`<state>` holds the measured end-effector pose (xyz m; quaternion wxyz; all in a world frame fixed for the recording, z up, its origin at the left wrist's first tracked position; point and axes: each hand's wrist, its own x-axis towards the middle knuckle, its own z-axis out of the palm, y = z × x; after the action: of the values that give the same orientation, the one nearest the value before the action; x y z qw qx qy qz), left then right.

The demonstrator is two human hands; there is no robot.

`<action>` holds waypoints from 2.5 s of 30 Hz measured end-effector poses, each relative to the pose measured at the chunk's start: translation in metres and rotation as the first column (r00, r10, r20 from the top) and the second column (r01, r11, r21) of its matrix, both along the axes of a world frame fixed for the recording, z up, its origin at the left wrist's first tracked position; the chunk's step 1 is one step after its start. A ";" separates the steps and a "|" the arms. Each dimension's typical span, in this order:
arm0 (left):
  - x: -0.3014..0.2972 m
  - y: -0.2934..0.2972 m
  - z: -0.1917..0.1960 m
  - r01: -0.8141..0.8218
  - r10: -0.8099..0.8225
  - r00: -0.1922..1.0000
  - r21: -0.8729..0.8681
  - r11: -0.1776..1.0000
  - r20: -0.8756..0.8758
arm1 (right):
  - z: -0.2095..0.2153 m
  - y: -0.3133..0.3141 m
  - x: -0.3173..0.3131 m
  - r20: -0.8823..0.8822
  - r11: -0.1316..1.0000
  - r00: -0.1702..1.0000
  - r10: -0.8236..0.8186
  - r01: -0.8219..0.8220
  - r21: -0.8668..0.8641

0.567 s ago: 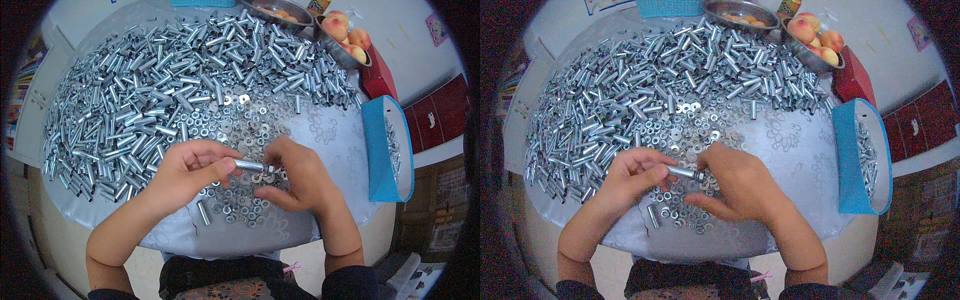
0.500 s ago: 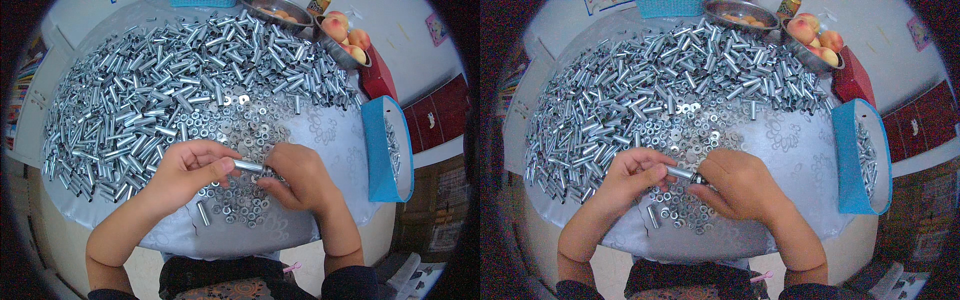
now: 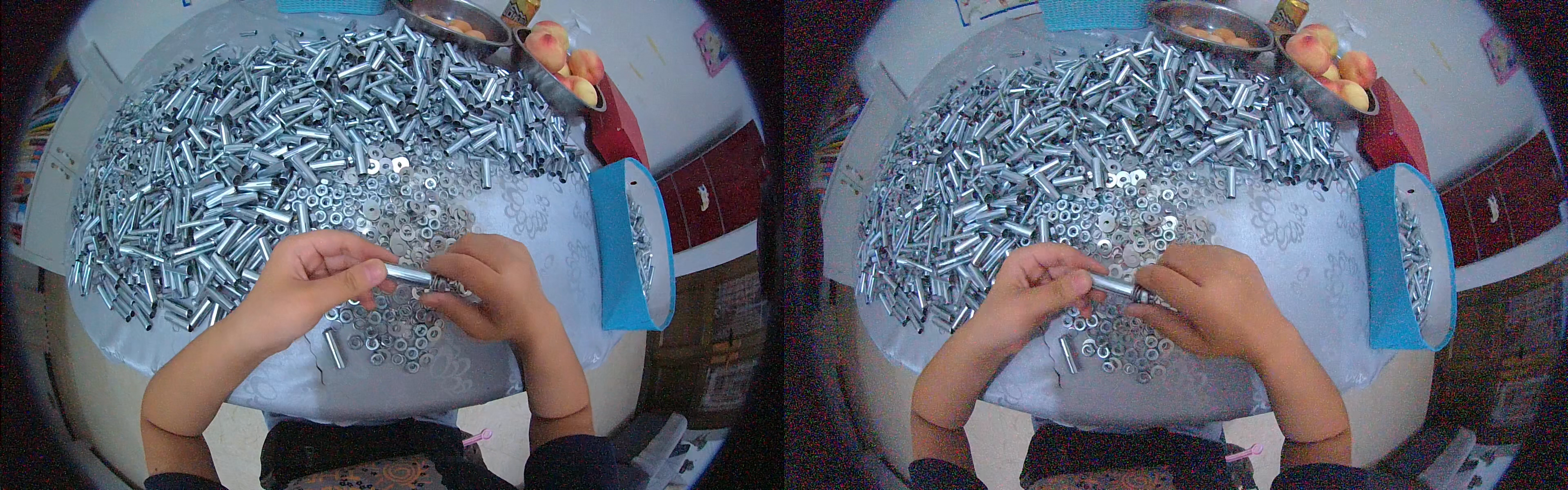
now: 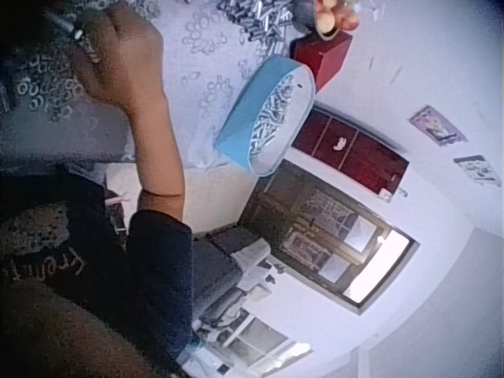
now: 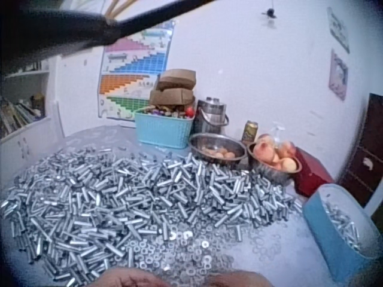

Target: The person sits at a table covered with a large pile of metal bolts and washers. They repeatedly pick up a bolt and a washer, slide the washer onto the bolt, and place the assembled unit into a blue container on the right side of the table.

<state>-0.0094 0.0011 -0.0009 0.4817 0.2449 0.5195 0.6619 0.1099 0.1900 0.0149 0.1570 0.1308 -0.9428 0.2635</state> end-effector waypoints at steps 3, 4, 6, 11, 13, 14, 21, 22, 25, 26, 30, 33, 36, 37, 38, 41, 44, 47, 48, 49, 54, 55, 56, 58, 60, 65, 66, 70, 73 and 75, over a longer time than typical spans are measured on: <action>0.000 0.001 0.000 0.021 -0.021 1.000 -0.018 1.000 0.001 | 0.005 0.001 0.002 0.092 0.999 0.995 -0.040 0.039 0.009; 0.000 0.001 0.000 0.032 -0.032 0.999 -0.024 0.999 0.005 | 0.007 -0.006 -0.001 0.076 0.995 0.994 -0.083 0.087 -0.058; 0.000 0.000 -0.002 0.006 -0.006 1.000 -0.008 1.000 0.011 | 0.007 -0.007 -0.002 0.025 0.993 0.994 -0.102 0.103 -0.059; -0.001 0.000 -0.001 0.005 -0.005 1.000 -0.015 1.000 0.004 | 0.006 0.002 0.001 0.036 0.991 0.999 -0.020 0.015 0.132; 0.001 0.000 0.000 0.009 -0.009 1.000 -0.008 1.000 0.024 | 0.004 -0.001 -0.002 -0.058 0.997 0.997 -0.057 0.060 0.047; 0.001 0.000 0.000 0.006 -0.006 1.000 -0.006 1.000 0.015 | 0.003 -0.002 -0.004 -0.107 0.997 0.991 -0.075 0.076 0.002; -0.001 0.001 -0.005 -0.006 0.005 1.000 -0.034 0.999 -0.021 | 0.003 -0.003 -0.001 0.005 0.996 0.997 -0.076 0.075 0.052; -0.001 0.001 -0.005 -0.007 0.006 1.000 -0.036 0.999 -0.021 | 0.005 0.000 0.001 0.039 0.993 0.998 -0.057 0.052 0.106; 0.000 0.001 -0.004 0.002 -0.002 1.000 -0.024 1.000 -0.016 | 0.005 -0.001 0.000 0.001 0.998 1.000 -0.004 0.004 0.068; 0.000 0.001 -0.004 -0.001 0.001 1.000 -0.029 1.000 -0.015 | 0.003 -0.002 -0.001 -0.033 1.000 0.999 0.011 -0.010 0.022; 0.000 0.001 -0.005 0.002 -0.002 1.000 -0.036 0.999 -0.017 | 0.000 -0.001 0.000 -0.017 0.998 1.000 0.003 -0.002 0.060; 0.000 0.001 -0.005 -0.001 0.001 1.000 -0.029 1.000 -0.025 | 0.003 -0.001 0.003 0.092 0.999 0.996 -0.023 0.020 0.036; -0.001 0.001 -0.006 -0.015 0.014 0.999 -0.036 0.999 -0.033 | 0.002 -0.007 -0.002 0.050 0.999 0.998 -0.046 0.047 -0.020; -0.001 0.001 -0.006 -0.020 0.019 0.999 -0.042 0.999 -0.035 | 0.003 -0.005 -0.001 0.074 1.000 0.997 -0.020 0.019 0.017; -0.001 0.001 -0.005 -0.016 0.013 0.998 -0.043 0.999 -0.057 | 0.004 -0.003 0.000 0.095 0.999 0.995 0.006 -0.011 0.053; 0.002 0.001 -0.001 -0.020 0.012 0.988 -0.048 0.999 -0.156 | 0.004 -0.003 0.003 0.170 0.999 0.985 0.014 -0.020 0.031; 0.007 -0.001 -0.001 -0.067 0.059 0.944 -0.016 0.998 -0.324 | 0.000 -0.003 0.003 0.249 0.997 0.968 0.015 0.005 -0.079; 0.006 -0.002 -0.003 -0.092 0.159 0.792 0.142 0.986 -0.590 | 0.000 -0.016 0.006 0.430 0.825 0.901 0.054 0.202 -0.528; 0.001 -0.002 -0.007 -0.064 0.205 0.662 0.218 0.974 -0.721 | 0.000 -0.017 0.006 0.522 0.745 0.848 0.088 0.292 -0.600; -0.001 -0.001 -0.009 -0.021 0.256 0.508 0.286 0.958 -0.822 | -0.002 -0.017 0.005 0.602 0.655 0.787 0.135 0.385 -0.650; 0.004 -0.002 -0.005 0.046 0.297 0.274 0.321 0.946 -0.915 | -0.006 -0.003 -0.001 0.569 0.256 0.589 0.573 0.531 -0.808; 0.005 -0.002 -0.006 0.057 0.315 0.233 0.336 0.940 -0.920 | -0.009 0.000 -0.002 0.518 0.201 0.568 0.640 0.527 -0.826; 0.005 -0.002 -0.006 0.056 0.320 0.215 0.339 0.939 -0.923 | -0.010 0.002 -0.003 0.458 0.143 0.544 0.703 0.523 -0.840; 0.005 -0.002 -0.005 0.056 0.331 0.181 0.345 0.937 -0.926 | -0.008 0.000 -0.001 0.508 0.190 0.627 0.591 0.504 -0.843; 0.001 -0.002 -0.005 0.017 0.264 0.105 0.267 0.964 -0.959 | -0.005 -0.002 0.000 0.552 0.231 0.728 0.407 0.503 -0.833; 0.003 0.000 -0.001 -0.127 0.122 0.138 0.104 0.986 -0.983 | 0.000 0.042 -0.002 0.286 0.100 0.937 -0.199 0.310 -0.945; 0.003 0.001 -0.001 -0.123 0.117 0.147 0.099 0.987 -0.982 | 0.016 0.046 0.000 0.215 0.117 0.833 -0.510 0.315 -0.942; 0.005 0.004 -0.001 -0.107 0.125 0.123 0.112 0.988 -0.984 | 0.031 0.105 0.026 -0.041 -0.026 0.763 -0.645 -0.075 -0.997; 0.004 0.004 -0.004 -0.099 0.127 0.087 0.119 0.988 -0.988 | 0.023 0.122 0.033 -0.013 -0.232 0.918 -0.396 -0.113 -0.966; 0.003 0.004 -0.005 -0.107 0.120 0.067 0.112 0.988 -0.991 | 0.022 0.109 0.023 0.015 -0.215 0.936 -0.351 -0.065 -0.974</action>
<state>-0.0064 0.0048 -0.0057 -0.0534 0.5898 0.7224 0.3570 0.1333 0.2989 0.0365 0.3550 -0.1156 -0.3678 0.8516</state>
